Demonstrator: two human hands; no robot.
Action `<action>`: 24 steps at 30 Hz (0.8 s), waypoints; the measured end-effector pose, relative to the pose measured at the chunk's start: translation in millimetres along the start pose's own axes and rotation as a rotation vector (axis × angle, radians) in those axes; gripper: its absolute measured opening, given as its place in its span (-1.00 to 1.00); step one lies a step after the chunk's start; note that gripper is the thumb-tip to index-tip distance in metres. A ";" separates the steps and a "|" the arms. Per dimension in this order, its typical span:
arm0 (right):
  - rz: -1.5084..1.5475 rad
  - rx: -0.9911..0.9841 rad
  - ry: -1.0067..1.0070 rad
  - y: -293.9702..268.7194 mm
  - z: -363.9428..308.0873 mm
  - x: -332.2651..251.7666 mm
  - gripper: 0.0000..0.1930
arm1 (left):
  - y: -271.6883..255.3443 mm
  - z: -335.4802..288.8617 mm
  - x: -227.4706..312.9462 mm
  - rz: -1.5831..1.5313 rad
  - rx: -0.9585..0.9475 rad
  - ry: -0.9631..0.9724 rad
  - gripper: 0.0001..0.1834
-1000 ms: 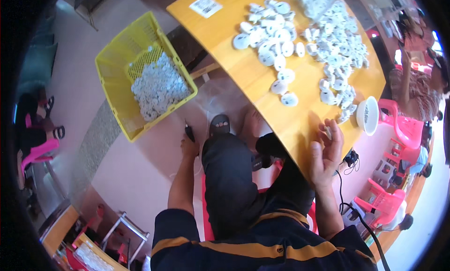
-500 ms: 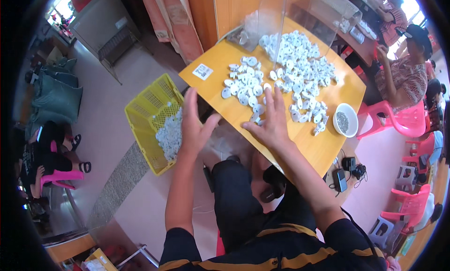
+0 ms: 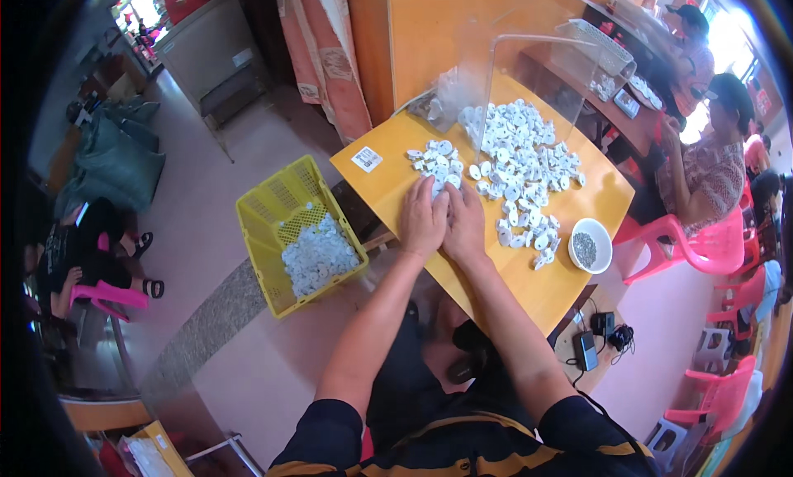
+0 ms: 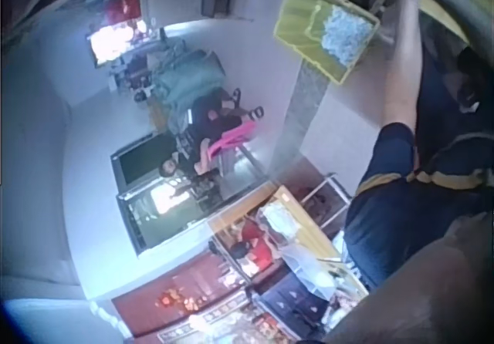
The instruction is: The person assembles plastic components by picking up plastic bases and metal pieces from the table and fastening them together using an electric screwdriver, occasionally gathering and sorting the parts by hand.
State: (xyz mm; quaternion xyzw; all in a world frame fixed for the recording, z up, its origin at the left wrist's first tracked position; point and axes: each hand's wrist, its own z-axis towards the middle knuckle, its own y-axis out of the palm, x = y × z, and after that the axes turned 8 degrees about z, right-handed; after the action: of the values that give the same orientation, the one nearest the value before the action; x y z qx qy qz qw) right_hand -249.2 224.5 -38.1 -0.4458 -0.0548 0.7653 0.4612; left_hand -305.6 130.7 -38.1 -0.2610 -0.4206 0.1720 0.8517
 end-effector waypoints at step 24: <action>1.151 0.211 0.639 8.3 4.7 -63.5 -0.81 | -5.9 -23.6 28.7 -1.263 0.327 -0.681 -0.64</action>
State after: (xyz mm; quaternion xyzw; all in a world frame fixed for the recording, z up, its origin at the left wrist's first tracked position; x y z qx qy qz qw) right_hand -246.9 173.4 0.8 -0.5613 0.4064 0.7208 0.0137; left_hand -269.3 133.6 -28.7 0.2292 -0.7009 -0.2195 0.6388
